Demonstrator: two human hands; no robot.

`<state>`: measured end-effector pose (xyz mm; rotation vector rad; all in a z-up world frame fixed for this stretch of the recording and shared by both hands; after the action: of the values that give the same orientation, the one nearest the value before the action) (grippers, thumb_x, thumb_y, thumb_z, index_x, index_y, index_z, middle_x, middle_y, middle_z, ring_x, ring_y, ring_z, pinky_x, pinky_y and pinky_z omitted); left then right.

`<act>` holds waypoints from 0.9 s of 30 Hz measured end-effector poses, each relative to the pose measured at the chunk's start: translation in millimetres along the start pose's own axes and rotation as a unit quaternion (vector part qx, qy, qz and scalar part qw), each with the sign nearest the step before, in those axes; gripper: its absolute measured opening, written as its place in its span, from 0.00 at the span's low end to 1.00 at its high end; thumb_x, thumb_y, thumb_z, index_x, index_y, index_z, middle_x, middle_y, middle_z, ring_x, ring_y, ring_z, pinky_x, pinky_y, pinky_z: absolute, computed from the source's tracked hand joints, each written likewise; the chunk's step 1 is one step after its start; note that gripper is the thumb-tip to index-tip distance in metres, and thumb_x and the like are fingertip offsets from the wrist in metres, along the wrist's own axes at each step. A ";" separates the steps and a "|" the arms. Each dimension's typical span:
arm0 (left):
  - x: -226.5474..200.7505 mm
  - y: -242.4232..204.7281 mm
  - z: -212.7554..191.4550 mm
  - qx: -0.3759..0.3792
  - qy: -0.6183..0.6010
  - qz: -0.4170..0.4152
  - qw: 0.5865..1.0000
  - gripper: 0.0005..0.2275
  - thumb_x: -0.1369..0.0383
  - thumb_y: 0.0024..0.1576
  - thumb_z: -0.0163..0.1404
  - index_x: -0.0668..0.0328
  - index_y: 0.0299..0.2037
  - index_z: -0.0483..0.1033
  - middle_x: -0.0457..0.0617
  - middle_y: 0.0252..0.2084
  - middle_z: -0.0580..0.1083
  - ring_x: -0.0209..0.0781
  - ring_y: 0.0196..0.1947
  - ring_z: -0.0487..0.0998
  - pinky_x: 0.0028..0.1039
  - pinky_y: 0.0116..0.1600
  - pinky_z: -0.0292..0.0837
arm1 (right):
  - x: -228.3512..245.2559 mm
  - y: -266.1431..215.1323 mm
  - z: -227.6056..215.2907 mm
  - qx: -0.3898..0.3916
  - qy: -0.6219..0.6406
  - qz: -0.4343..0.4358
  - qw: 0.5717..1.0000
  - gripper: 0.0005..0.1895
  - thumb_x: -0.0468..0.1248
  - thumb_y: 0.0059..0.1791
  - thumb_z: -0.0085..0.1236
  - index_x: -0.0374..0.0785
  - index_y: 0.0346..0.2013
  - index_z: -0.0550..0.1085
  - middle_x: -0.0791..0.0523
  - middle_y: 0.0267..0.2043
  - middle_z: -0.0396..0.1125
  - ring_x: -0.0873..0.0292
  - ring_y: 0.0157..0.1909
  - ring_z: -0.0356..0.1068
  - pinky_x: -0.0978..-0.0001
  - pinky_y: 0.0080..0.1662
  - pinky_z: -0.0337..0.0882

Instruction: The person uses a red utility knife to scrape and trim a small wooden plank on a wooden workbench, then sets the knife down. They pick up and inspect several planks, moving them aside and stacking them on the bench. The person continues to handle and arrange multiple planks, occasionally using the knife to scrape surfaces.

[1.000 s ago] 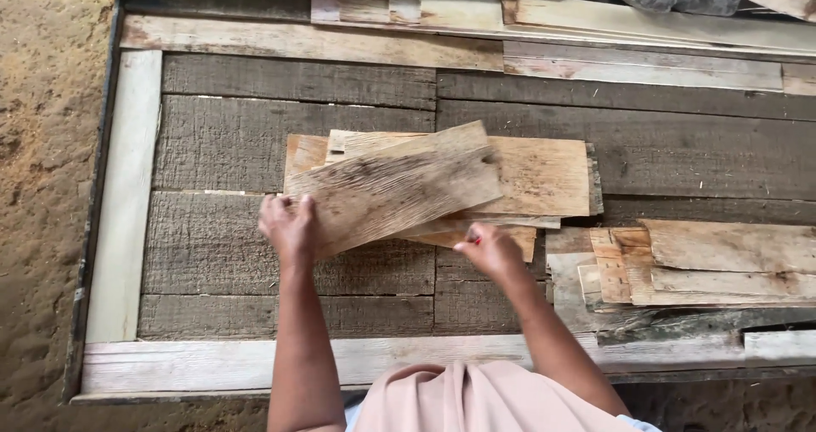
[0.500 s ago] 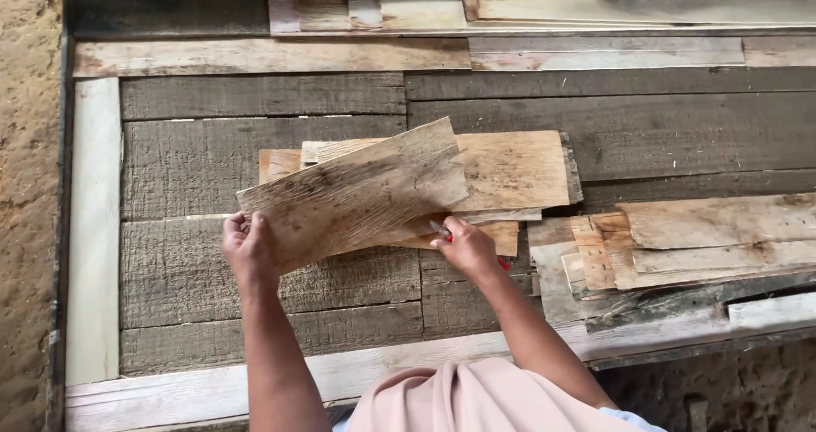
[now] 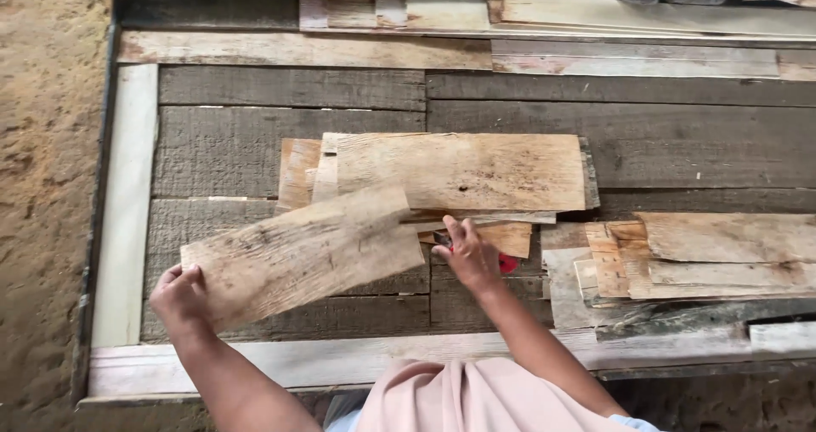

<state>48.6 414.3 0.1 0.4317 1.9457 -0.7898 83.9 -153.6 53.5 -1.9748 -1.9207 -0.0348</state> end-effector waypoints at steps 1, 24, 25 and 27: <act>-4.6 -6.9 -6.3 0.012 0.003 -0.012 1.000 0.10 0.65 0.56 0.57 0.48 0.47 0.80 0.48 0.31 0.73 0.39 0.32 0.71 0.30 0.36 0.65 | 2.8 3.5 -9.4 -0.018 -0.015 -0.013 1.000 0.32 0.58 0.48 0.59 0.60 0.64 0.62 0.58 0.47 0.60 0.45 0.41 0.76 0.47 0.43 0.80; -88.0 -90.8 184.2 0.156 0.264 0.180 0.935 0.22 0.60 0.61 0.51 0.68 0.61 0.74 0.70 0.52 0.72 0.74 0.53 0.74 0.56 0.61 0.68 | -26.0 40.2 -4.9 -0.110 0.022 0.020 0.993 0.22 0.49 0.49 0.62 0.57 0.56 0.69 0.58 0.51 0.62 0.43 0.41 0.77 0.46 0.41 0.80; -84.1 -86.4 192.4 0.117 0.293 0.166 0.934 0.22 0.55 0.60 0.51 0.61 0.59 0.76 0.64 0.51 0.72 0.70 0.51 0.75 0.54 0.59 0.69 | -26.5 40.3 -0.5 -0.110 0.021 0.024 0.993 0.23 0.48 0.48 0.62 0.58 0.57 0.69 0.59 0.51 0.62 0.44 0.42 0.77 0.46 0.42 0.80; -76.2 -81.6 208.6 0.090 0.323 0.157 0.929 0.22 0.50 0.58 0.52 0.54 0.57 0.78 0.59 0.51 0.72 0.67 0.50 0.76 0.52 0.58 0.71 | -25.6 32.5 -0.4 -0.113 0.020 0.041 0.993 0.25 0.48 0.48 0.63 0.59 0.58 0.68 0.59 0.52 0.63 0.45 0.43 0.77 0.47 0.43 0.80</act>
<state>172.1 214.1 25.8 1.2058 2.3157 -0.6627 113.9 -177.9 38.5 -2.1782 -1.8793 -0.2780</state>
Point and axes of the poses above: each hand's wrist, its own y-axis towards the middle knuckle, its own z-axis out of the palm, x = y × z, the point moved 5 cm from there along y, towards the middle knuckle
